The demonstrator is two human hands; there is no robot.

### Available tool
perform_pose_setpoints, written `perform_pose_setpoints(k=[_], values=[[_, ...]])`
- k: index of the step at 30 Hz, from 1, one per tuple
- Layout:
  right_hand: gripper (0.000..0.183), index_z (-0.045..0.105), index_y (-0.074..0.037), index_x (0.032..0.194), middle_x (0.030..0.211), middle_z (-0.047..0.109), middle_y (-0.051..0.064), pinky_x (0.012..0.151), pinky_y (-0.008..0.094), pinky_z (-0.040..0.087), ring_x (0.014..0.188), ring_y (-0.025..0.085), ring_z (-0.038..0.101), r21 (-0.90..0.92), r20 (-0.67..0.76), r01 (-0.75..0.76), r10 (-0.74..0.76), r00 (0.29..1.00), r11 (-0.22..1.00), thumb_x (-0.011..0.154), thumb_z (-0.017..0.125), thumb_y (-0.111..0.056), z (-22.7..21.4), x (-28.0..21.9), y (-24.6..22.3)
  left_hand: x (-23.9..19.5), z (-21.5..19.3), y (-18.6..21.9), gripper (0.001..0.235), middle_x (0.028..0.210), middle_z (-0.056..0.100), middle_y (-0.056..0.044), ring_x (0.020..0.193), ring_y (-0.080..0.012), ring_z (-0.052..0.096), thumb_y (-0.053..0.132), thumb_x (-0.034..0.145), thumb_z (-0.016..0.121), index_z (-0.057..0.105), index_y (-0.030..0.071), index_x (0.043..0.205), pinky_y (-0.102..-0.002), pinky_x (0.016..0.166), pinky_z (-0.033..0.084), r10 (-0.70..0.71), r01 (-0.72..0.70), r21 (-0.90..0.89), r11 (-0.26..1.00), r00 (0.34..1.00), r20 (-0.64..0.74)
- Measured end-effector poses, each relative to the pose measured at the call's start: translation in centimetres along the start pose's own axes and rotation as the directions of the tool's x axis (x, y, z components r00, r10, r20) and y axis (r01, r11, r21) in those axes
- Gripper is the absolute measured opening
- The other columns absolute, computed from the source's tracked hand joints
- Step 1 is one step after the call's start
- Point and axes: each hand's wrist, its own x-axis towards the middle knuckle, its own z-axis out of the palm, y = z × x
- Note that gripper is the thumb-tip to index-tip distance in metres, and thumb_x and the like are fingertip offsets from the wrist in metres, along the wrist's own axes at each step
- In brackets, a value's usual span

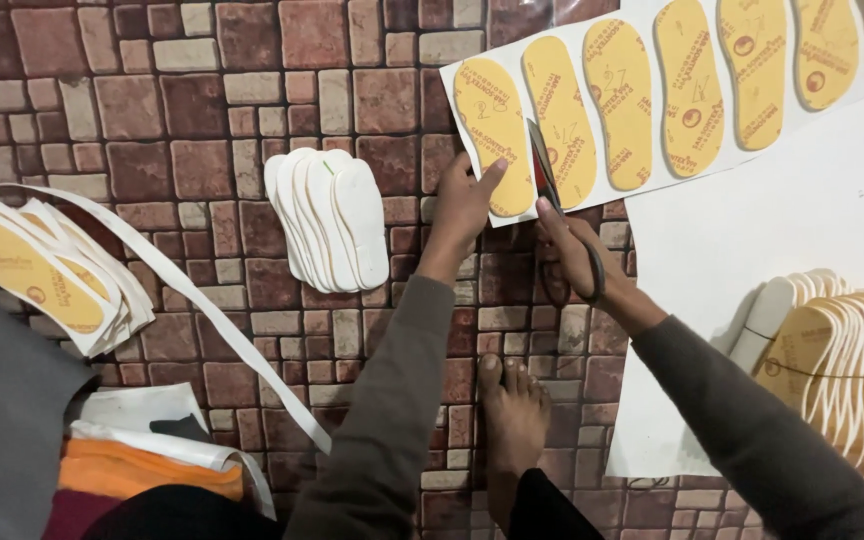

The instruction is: The person cuts out yellow insoles from a sheet using scissors. They then stack the cut insoles and handle a separate stack of white insoles.

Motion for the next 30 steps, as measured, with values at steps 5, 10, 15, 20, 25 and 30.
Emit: perform_pose_setpoints(k=[5, 10, 15, 20, 25, 30], values=[[0.068, 0.048, -0.009, 0.080, 0.069, 0.039, 0.003, 0.052, 0.036, 0.046, 0.055, 0.018, 0.046, 0.223, 0.078, -0.065, 0.048, 0.996, 0.973, 0.102, 0.043, -0.074, -0.6, 2.1, 1.8, -0.1, 0.2, 0.4, 0.046, 0.093, 0.073, -0.029, 0.083, -0.0289, 0.076, 0.028, 0.098, 0.071, 0.055, -0.004, 0.127, -0.045, 0.078, 0.063, 0.009, -0.009, -0.053, 0.999, 1.000, 0.007], [0.063, 0.050, -0.011, 0.083, 0.066, 0.040, 0.002, 0.046, 0.034, 0.045, 0.051, 0.016, 0.044, 0.147, 0.090, -0.076, 0.063, 0.994, 0.986, 0.104, 0.048, -0.071, -1.9, 2.9, 2.1, -0.3, -0.2, 0.5, 0.046, 0.093, 0.073, -0.029, 0.083, -0.0298, 0.075, 0.027, 0.099, 0.070, 0.055, -0.005, 0.128, -0.044, 0.077, 0.062, 0.001, -0.001, -0.020, 1.000, 1.000, 0.005], [0.062, 0.048, -0.012, 0.084, 0.057, 0.046, 0.008, 0.045, 0.040, 0.051, 0.040, 0.027, 0.056, 0.033, 0.111, -0.019, 0.015, 0.994, 0.999, 0.104, 0.044, -0.071, -3.2, 4.1, 1.0, -0.6, 0.2, 1.3, 0.051, 0.096, 0.071, -0.031, 0.087, -0.0323, 0.073, 0.025, 0.098, 0.071, 0.052, -0.008, 0.132, -0.044, 0.079, 0.061, -0.006, 0.007, -0.074, 0.997, 1.000, 0.009], [0.057, 0.043, -0.014, 0.076, 0.063, 0.035, 0.000, 0.037, 0.031, 0.042, 0.042, 0.013, 0.039, 0.102, 0.138, -0.010, -0.004, 0.990, 0.995, 0.108, 0.047, -0.061, -3.9, 5.7, 2.1, -0.6, 0.0, 1.2, 0.051, 0.097, 0.070, -0.032, 0.090, -0.0345, 0.072, 0.023, 0.098, 0.071, 0.051, -0.009, 0.133, -0.044, 0.079, 0.061, -0.009, 0.008, -0.107, 0.994, 1.000, -0.013], [0.061, 0.048, -0.011, 0.086, 0.064, 0.037, -0.001, 0.037, 0.035, 0.045, 0.040, 0.016, 0.044, -0.041, 0.163, -0.009, 0.015, 0.986, 0.999, 0.104, 0.047, -0.069, -5.5, 6.5, -1.0, -0.6, 0.2, 1.0, 0.050, 0.099, 0.070, -0.033, 0.091, -0.0345, 0.073, 0.022, 0.098, 0.072, 0.053, -0.009, 0.132, -0.044, 0.079, 0.061, -0.007, 0.009, -0.164, 0.986, 1.000, 0.010], [0.058, 0.041, -0.015, 0.080, 0.066, 0.029, -0.006, 0.044, 0.027, 0.033, 0.050, 0.007, 0.031, -0.069, 0.191, -0.021, 0.034, 0.981, 0.997, 0.103, 0.048, -0.068, -6.3, 6.0, -3.8, -0.8, -0.1, 1.0, 0.050, 0.102, 0.070, -0.032, 0.093, -0.0345, 0.073, 0.022, 0.097, 0.074, 0.054, -0.009, 0.132, -0.044, 0.079, 0.061, 0.014, -0.005, -0.249, 0.968, 0.999, 0.032]])
